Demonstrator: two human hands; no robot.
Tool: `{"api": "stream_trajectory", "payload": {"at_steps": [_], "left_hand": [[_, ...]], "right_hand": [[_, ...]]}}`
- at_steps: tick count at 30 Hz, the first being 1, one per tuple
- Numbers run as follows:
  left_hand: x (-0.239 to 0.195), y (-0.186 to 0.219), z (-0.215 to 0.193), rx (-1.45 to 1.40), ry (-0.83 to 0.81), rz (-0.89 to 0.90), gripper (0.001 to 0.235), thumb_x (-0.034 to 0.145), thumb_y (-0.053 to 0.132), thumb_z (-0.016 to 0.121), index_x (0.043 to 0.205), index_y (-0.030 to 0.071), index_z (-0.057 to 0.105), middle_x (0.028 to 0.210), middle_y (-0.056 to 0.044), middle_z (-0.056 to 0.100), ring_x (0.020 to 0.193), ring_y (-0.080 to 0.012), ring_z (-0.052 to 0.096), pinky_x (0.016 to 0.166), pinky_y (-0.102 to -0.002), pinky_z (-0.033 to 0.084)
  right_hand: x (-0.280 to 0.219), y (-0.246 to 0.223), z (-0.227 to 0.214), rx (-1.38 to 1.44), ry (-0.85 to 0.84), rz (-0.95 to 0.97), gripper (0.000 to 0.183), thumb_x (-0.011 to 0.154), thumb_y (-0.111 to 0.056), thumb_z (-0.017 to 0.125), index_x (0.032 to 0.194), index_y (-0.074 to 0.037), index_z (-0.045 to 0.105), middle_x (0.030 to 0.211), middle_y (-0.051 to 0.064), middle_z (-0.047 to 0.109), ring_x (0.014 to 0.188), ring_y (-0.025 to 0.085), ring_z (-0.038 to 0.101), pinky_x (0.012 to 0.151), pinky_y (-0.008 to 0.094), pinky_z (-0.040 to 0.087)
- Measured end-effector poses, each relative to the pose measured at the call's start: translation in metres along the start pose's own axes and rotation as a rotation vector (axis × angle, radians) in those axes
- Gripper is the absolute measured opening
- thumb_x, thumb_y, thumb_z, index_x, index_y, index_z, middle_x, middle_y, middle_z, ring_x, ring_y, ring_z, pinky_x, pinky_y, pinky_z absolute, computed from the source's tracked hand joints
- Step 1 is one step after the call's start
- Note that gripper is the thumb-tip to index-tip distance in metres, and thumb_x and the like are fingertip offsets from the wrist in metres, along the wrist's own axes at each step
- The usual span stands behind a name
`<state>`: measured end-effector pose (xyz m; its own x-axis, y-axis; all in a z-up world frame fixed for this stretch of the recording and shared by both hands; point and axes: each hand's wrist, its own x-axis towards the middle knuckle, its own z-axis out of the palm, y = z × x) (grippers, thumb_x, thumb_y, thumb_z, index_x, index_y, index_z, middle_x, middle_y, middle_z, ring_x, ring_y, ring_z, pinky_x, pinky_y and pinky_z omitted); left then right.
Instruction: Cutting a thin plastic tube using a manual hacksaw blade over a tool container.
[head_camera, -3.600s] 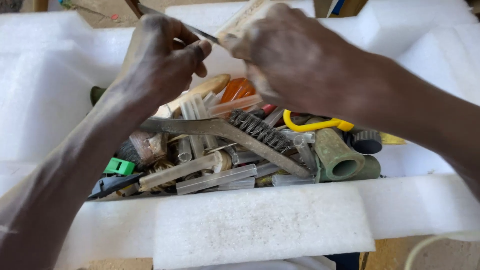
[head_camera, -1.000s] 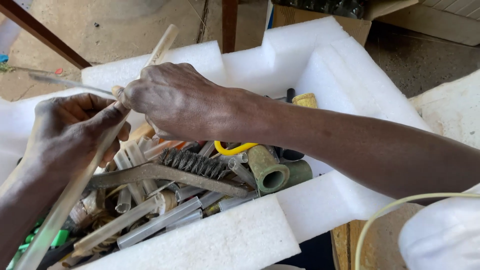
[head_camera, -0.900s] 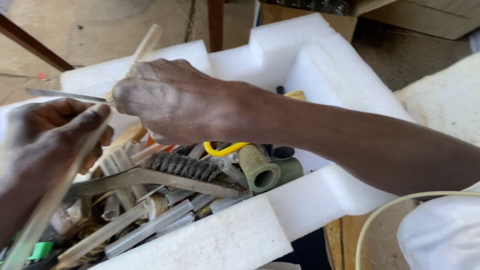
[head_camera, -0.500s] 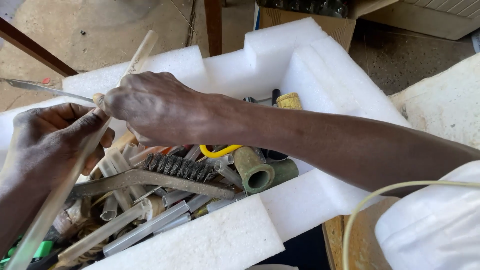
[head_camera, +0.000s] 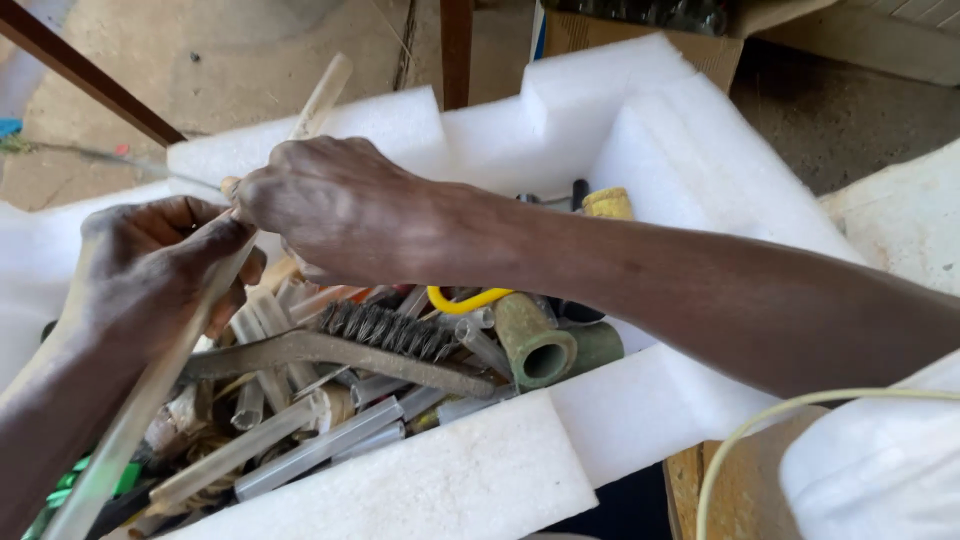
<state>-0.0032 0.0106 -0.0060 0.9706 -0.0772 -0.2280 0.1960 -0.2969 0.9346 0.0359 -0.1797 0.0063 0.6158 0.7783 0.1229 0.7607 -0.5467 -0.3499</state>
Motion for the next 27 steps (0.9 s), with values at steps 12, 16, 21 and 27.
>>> {"api": "stream_trajectory", "payload": {"at_steps": [12,16,21,27], "left_hand": [[-0.001,-0.002,-0.01,0.0,-0.026,-0.04,0.026,0.108,0.012,0.065,0.091,-0.007,0.061,0.066,-0.021,0.061,0.033,-0.0256,0.044,0.03,-0.033,0.03],[-0.009,0.009,-0.009,0.189,-0.042,-0.049,0.035,0.11,0.02,0.066,0.084,-0.004,0.069,0.07,-0.015,0.07,0.04,-0.0214,0.05,0.037,-0.033,0.038],[-0.01,0.009,-0.016,0.016,-0.068,-0.096,0.024,0.107,0.019,0.067,0.092,0.0,0.064,0.069,-0.015,0.066,0.041,-0.0204,0.049,0.038,-0.032,0.039],[-0.014,0.031,-0.01,0.202,-0.005,-0.243,0.021,0.107,0.025,0.067,0.1,0.006,0.064,0.075,-0.015,0.07,0.05,-0.0213,0.052,0.046,-0.035,0.046]], "right_hand": [[-0.031,0.001,-0.039,0.0,-0.076,-0.085,0.042,0.086,0.009,0.042,0.112,-0.007,0.071,0.074,0.008,0.057,0.055,0.023,0.052,0.039,0.041,0.041],[-0.027,-0.009,-0.014,-0.027,0.011,-0.058,0.066,0.089,-0.028,0.081,0.145,-0.003,0.053,0.097,0.016,0.073,0.076,0.043,0.069,0.044,0.056,0.045],[-0.022,-0.014,-0.012,-0.15,-0.075,-0.006,0.061,0.095,-0.001,0.048,0.156,-0.005,0.047,0.063,0.004,0.058,0.044,0.021,0.045,0.034,0.041,0.036],[-0.029,-0.03,-0.01,-0.022,0.007,0.027,0.061,0.092,0.003,0.051,0.153,0.001,0.049,0.053,0.012,0.06,0.033,0.023,0.048,0.028,0.037,0.041]]}}
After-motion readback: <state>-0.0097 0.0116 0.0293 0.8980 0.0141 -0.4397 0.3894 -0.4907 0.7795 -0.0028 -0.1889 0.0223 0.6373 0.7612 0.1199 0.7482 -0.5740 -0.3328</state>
